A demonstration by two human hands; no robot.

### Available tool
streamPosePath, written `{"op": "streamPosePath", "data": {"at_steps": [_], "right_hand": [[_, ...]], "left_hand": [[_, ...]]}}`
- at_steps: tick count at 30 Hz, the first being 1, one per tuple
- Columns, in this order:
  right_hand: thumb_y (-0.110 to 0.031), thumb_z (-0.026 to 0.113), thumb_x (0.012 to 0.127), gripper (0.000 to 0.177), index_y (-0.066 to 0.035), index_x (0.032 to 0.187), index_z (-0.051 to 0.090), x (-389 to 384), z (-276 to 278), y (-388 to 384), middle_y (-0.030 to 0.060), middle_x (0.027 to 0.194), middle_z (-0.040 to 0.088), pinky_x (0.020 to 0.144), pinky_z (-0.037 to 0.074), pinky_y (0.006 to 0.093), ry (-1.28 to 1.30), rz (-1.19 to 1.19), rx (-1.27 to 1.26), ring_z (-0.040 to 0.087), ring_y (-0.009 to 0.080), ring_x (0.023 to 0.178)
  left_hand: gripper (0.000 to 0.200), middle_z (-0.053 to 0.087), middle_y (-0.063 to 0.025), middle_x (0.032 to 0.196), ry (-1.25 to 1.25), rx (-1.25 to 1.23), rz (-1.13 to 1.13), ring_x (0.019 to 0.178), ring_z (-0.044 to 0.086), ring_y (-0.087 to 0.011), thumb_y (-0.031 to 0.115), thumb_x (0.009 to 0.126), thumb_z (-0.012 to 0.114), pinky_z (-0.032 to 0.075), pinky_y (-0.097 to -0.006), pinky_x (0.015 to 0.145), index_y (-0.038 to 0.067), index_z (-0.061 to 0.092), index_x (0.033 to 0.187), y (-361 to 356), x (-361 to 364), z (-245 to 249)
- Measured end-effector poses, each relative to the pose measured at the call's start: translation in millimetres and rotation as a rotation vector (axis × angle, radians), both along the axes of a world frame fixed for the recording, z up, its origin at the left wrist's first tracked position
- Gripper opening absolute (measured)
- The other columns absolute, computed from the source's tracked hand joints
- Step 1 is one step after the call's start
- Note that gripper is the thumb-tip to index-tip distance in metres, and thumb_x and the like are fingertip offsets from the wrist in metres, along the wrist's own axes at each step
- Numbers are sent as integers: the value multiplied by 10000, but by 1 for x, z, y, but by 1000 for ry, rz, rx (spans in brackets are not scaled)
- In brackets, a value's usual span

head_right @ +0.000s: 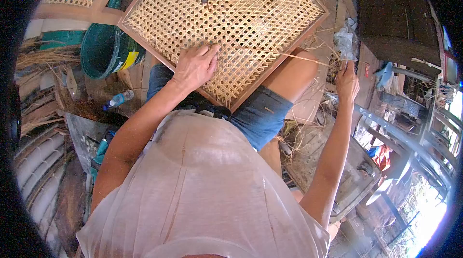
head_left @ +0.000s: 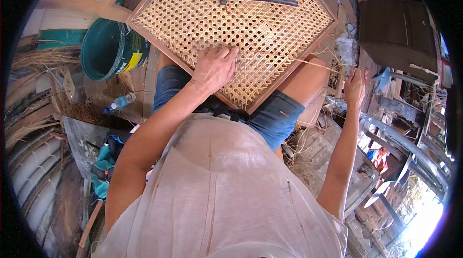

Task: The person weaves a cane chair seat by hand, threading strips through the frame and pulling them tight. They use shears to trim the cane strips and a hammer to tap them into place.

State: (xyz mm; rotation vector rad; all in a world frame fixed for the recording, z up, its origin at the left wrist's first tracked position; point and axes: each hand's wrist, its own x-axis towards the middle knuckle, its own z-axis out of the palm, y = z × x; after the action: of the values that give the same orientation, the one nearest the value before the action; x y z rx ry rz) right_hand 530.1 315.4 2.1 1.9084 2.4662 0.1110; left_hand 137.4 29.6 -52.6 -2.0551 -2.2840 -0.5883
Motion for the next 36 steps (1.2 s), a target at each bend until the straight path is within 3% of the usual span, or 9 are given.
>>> {"op": "streamPosePath", "data": {"at_steps": [6, 21, 24, 25, 28, 30, 32, 34, 36], "right_hand": [[-381, 450, 1062, 307, -116, 1191, 537, 2, -6, -5, 325, 945, 690, 746, 486, 646, 20, -43, -35, 648, 550, 894], [-423, 441, 1068, 338, -121, 1150, 569, 6, -12, 1, 333, 970, 678, 766, 474, 636, 93, -43, -48, 623, 559, 961], [-393, 489, 1064, 333, -100, 1173, 604, 22, 3, 9, 263, 974, 728, 766, 509, 590, 231, 12, 26, 677, 515, 903], [-357, 524, 1057, 309, -85, 1167, 622, 35, 12, 19, 189, 920, 724, 711, 519, 525, 375, 23, 101, 677, 419, 806], [-268, 532, 1077, 240, -69, 1093, 665, -4, 89, -5, -13, 714, 522, 502, 360, 270, 1264, -316, 38, 437, 84, 563], [-243, 531, 1079, 196, -84, 1106, 642, -29, 143, -28, -20, 717, 472, 503, 302, 242, 1627, 60, -143, 399, 77, 562], [-275, 574, 1066, 227, -61, 1129, 620, -69, 187, -56, -19, 703, 436, 510, 343, 263, 1730, 251, -168, 364, 92, 546], [-287, 567, 1069, 254, -67, 1181, 625, -89, 206, -68, 23, 809, 564, 532, 388, 256, 1755, 428, -206, 472, 96, 594], [-236, 563, 1056, 270, -88, 1275, 621, -133, 207, -90, 92, 1050, 664, 581, 450, 251, 1481, 120, 89, 610, 111, 731]], "left_hand": [[362, 672, -53, 865, 180, -146, -14, 792, 690, -219, 206, 933, 655, 517, -433, 757, 91, 643, 1276, 4, 3, -2], [523, 682, -103, 1018, 27, -248, 14, 920, 677, -275, 159, 867, 710, 493, -463, 855, 75, 587, 1369, 0, 9, 5], [472, 688, -114, 1043, -35, -261, 49, 955, 672, -292, 169, 907, 675, 486, -474, 892, 61, 587, 1358, 1, 14, 12], [472, 688, -114, 1043, -33, -254, 45, 955, 672, -292, 169, 907, 675, 486, -474, 892, 61, 587, 1358, 5, 17, 25], [351, 685, -122, 989, -266, -74, 46, 942, 660, -299, 260, 998, 579, 501, -481, 872, 66, 617, 1289, 33, 36, 45], [309, 689, -115, 967, -387, 29, -90, 941, 660, -279, 287, 1010, 576, 507, -462, 860, 66, 650, 1212, 75, 39, 34], [295, 694, -108, 944, -517, 126, -228, 939, 661, -259, 314, 1021, 573, 513, -442, 848, 65, 683, 1136, 92, 50, 49], [322, 692, -67, 904, -1230, -244, -271, 910, 641, -178, 331, 1030, 570, 501, -379, 833, 47, 702, 956, 110, 49, 103], [344, 699, -31, 894, -1327, 179, -397, 869, 642, -118, 308, 1052, 567, 517, -332, 807, 24, 701, 913, 123, 28, 131]]}}
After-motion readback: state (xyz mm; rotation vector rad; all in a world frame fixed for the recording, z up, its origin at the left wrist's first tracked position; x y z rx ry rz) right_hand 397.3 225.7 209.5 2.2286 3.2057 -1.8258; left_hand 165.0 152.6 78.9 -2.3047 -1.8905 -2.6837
